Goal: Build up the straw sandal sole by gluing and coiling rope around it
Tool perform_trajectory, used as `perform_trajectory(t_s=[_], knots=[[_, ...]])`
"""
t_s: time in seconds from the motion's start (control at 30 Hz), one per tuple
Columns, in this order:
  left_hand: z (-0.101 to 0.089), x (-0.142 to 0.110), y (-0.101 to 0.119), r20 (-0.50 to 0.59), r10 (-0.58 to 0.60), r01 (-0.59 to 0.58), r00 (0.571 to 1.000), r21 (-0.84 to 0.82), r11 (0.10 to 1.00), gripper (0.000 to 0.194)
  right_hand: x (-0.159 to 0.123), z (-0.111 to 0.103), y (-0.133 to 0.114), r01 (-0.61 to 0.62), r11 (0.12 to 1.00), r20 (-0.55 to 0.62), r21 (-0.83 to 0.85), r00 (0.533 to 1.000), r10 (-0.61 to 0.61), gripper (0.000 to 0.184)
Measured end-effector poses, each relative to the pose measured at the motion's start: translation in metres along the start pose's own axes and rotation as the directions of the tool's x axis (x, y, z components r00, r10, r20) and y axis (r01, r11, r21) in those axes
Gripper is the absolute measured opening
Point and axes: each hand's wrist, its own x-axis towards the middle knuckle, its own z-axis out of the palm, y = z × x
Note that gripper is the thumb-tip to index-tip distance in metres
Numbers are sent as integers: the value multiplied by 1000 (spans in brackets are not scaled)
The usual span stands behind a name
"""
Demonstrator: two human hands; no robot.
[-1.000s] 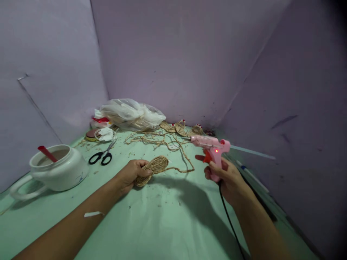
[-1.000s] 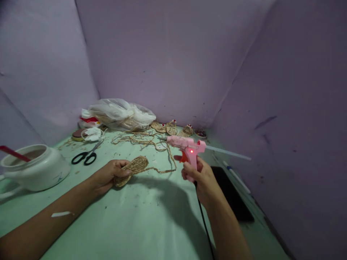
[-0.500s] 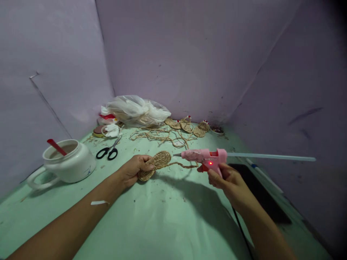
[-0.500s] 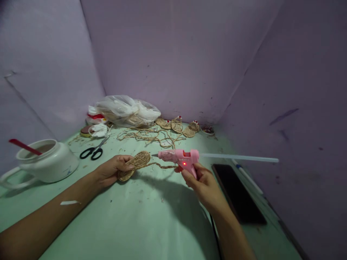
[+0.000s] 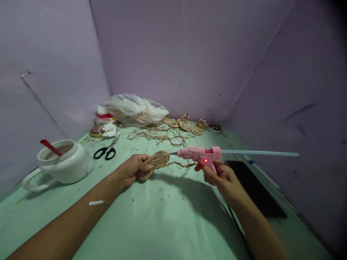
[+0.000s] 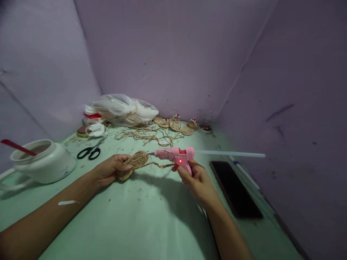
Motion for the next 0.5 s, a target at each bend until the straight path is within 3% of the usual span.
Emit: perform_trajectory(t_s=[0.5], knots=[[-3, 2, -3, 4, -6, 5, 1000, 9, 1000, 24, 0, 1, -2, -11, 999, -4, -40, 1000, 11, 41]])
